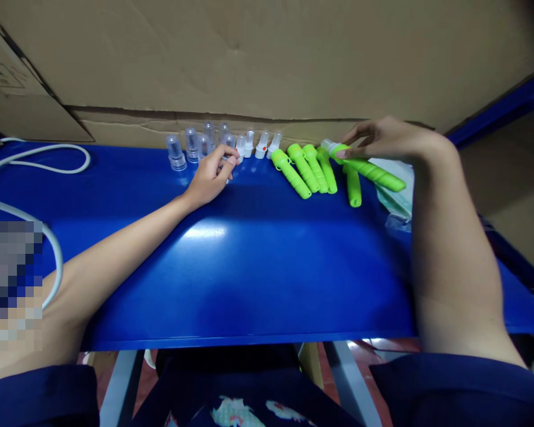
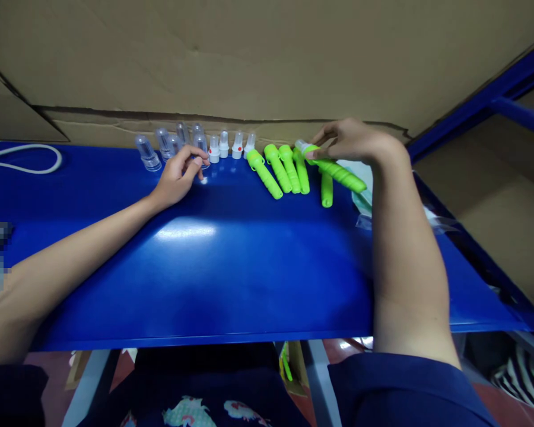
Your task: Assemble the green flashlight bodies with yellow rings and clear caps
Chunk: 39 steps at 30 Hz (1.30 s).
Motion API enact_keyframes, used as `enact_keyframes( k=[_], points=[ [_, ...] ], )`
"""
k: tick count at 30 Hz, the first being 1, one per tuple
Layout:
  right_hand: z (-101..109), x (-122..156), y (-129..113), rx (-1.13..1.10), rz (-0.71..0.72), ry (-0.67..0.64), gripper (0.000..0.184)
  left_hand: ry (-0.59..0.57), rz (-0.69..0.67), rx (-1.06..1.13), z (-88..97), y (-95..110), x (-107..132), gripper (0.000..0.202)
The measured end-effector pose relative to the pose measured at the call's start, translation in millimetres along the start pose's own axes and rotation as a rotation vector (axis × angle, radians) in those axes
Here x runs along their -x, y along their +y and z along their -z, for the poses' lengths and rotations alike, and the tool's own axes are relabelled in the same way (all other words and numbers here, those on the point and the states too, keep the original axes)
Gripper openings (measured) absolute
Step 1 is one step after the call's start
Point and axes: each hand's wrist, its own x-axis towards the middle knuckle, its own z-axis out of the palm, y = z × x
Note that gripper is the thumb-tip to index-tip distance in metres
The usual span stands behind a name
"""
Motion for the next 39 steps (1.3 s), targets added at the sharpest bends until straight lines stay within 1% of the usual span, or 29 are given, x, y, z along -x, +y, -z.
enact_keyframes(
  k=[3, 7, 10, 13, 16, 19, 25, 30, 36, 37, 39],
  points=[
    [-1, -1, 5, 0.026, -0.045, 0.004, 0.033, -0.005, 0.000, 0.007, -0.6, -1, 0, 0.017],
    [-3, -3, 7, 0.016, -0.141, 0.009, 0.037, -0.007, 0.002, 0.009, -0.9, 1, 0, 0.015],
    [-6, -8, 12, 0.007, -0.179, -0.029, 0.037, -0.019, 0.004, 0.002, -0.7, 2, 0, 0.012],
    [-12, -16, 20, -0.006, -0.152, -0.087, 0.039, -0.032, 0.001, -0.009, -0.4, 2, 0, 0.011],
    [-18, -23, 24, -0.014, -0.107, -0.069, 0.038, -0.043, 0.001, -0.019, -0.2, 2, 1, 0.012],
    [-24, -27, 22, -0.007, -0.108, -0.051, 0.036, -0.055, -0.001, -0.025, -0.2, 1, 0, 0.011],
    [-32, -35, 19, 0.131, -0.096, -0.042, 0.039, -0.069, -0.018, -0.020, -0.8, 0, 0, 0.011],
    [-34, -37, 21, 0.133, -0.089, -0.033, 0.039, -0.080, -0.018, -0.022, -1.1, 3, 0, 0.012],
    [-32, -34, 18, 0.125, -0.083, -0.071, 0.039, -0.093, -0.021, -0.021, -0.8, 5, 0, 0.012],
    [-32, -33, 18, 0.137, -0.078, -0.062, 0.039, -0.095, -0.020, -0.022, -0.7, 4, 0, 0.013],
    [-32, -31, 17, 0.168, -0.064, 0.006, 0.038, -0.101, -0.021, -0.020, -0.6, 4, 0, 0.013]
  ],
)
